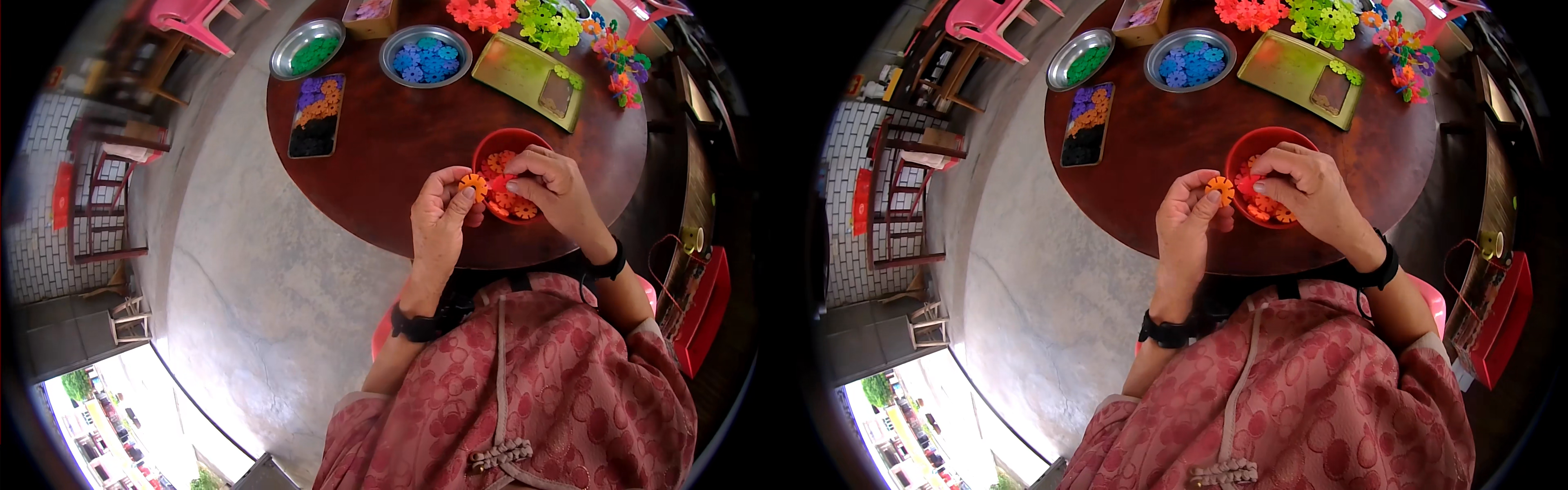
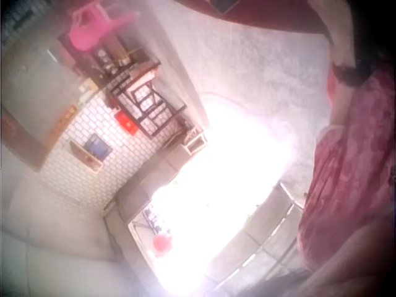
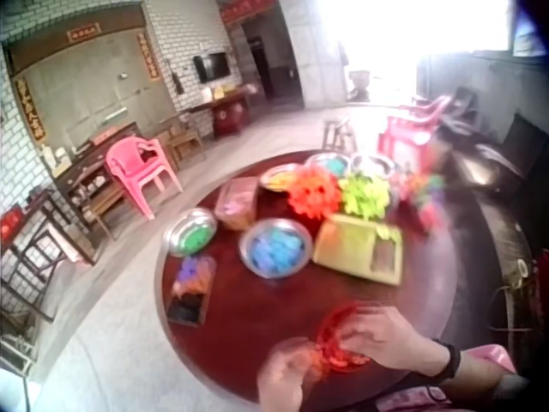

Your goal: Assembling interlocking star-shaped toy blocks at a table.

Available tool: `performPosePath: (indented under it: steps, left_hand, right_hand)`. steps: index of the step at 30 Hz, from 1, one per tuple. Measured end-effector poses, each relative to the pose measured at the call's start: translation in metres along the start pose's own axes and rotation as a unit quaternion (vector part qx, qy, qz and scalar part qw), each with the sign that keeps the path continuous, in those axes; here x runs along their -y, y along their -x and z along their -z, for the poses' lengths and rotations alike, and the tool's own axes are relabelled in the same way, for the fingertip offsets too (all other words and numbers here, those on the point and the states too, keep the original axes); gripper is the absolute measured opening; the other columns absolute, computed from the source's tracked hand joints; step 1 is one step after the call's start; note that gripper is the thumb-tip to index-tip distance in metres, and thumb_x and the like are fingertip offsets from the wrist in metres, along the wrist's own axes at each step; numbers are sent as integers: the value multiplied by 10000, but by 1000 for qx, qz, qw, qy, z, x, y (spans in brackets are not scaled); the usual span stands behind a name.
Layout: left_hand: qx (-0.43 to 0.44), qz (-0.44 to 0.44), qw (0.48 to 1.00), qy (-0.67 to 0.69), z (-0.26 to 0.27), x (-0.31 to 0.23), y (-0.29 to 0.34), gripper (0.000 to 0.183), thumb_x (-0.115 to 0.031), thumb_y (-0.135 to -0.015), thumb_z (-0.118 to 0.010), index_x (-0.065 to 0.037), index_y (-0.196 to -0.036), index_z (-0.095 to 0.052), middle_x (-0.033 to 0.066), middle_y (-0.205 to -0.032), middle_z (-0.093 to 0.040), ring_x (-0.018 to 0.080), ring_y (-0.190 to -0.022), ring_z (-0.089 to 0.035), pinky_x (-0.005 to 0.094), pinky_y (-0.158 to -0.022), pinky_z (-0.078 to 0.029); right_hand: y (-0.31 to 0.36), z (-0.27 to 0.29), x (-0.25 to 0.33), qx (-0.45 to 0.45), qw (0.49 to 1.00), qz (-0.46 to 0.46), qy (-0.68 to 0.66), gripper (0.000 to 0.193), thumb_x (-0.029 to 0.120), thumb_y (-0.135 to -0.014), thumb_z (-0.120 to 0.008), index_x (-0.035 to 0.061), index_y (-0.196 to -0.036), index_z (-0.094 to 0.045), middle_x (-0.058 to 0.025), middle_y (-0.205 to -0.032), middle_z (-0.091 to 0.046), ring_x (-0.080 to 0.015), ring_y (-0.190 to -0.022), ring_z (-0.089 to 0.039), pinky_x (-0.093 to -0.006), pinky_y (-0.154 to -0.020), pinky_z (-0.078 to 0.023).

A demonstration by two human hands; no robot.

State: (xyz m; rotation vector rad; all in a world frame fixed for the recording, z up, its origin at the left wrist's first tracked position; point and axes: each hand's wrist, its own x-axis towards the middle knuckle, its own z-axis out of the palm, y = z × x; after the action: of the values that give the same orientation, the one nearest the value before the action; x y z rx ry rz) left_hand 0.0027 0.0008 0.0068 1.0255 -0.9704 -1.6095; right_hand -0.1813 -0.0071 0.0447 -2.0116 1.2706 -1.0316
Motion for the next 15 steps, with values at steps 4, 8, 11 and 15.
performPosePath:
  steps: [4, 8, 11, 15]
  left_hand:
    - [9, -12, 1000, 8, -1, -1, 0, 231, -112, -902, -566, -8, -1105, -530, 45, -842, -612, 86, -676, -572, 217, -595, -489]
    - [18, -22, 999, 14, 3, 1, -1, 199, -109, -898, -567, -6, -1064, -526, 41, -819, -599, 75, -627, -543, 209, -549, -456]
    - [25, -6, 999, 20, 4, -2, 0, 172, -102, -896, -558, -10, -1037, -524, 39, -798, -592, 68, -599, -525, 200, -524, -430]
    - [17, 6, 1000, 5, 5, -1, 0, 151, -93, -896, -536, -12, -1023, -523, 33, -765, -577, 65, -566, -504, 193, -508, -410]
  right_hand:
    - [7, -6, 9, -18, 1000, -2, 22, 113, 30, -753, -656, 11, -834, -580, -110, -769, -592, -263, -702, -594, -322, -626, -461]
    - [12, -13, 8, -41, 999, -12, 17, 106, 31, -753, -659, 17, -824, -582, -110, -761, -587, -268, -686, -592, -320, -602, -458]
    - [11, -15, 10, -54, 998, 2, 41, 106, 30, -751, -661, 18, -824, -585, -111, -755, -583, -269, -686, -591, -323, -602, -458]
    - [14, -19, 8, -60, 996, 29, 56, 106, 31, -748, -663, 23, -826, -592, -107, -758, -586, -271, -684, -589, -332, -605, -460]
